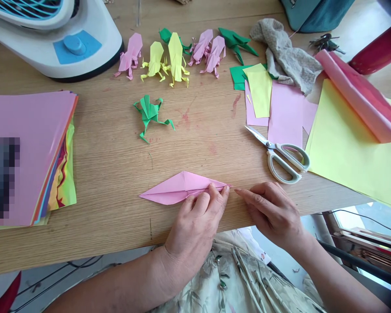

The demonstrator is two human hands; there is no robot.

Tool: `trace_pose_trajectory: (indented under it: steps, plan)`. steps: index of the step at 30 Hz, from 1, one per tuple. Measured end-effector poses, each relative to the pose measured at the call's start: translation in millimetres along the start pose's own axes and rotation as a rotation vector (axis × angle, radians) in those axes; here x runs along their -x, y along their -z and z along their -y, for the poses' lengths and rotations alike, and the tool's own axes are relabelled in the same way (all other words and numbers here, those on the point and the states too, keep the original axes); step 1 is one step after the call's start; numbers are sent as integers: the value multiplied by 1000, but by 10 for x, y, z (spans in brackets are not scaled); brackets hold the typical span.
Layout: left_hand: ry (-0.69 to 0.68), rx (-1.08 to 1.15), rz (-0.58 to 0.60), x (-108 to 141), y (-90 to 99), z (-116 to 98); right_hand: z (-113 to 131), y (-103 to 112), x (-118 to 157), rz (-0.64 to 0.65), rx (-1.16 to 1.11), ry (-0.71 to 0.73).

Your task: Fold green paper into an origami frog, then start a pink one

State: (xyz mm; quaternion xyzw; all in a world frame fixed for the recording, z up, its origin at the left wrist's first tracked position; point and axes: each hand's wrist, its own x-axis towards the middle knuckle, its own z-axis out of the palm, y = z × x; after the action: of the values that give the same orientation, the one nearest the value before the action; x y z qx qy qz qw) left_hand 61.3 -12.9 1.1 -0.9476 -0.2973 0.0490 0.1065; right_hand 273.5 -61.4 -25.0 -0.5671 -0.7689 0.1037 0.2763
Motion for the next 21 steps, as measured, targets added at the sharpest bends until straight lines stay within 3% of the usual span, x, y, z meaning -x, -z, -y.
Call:
trace_pose_trajectory:
  steps: [9, 21]
  plan:
    - [-10, 5, 9, -72, 37, 0, -7, -14, 14, -62, -69, -58]
    - [19, 42, 12, -101, 23, -25, 24, -75, -25, -96, -11, -9]
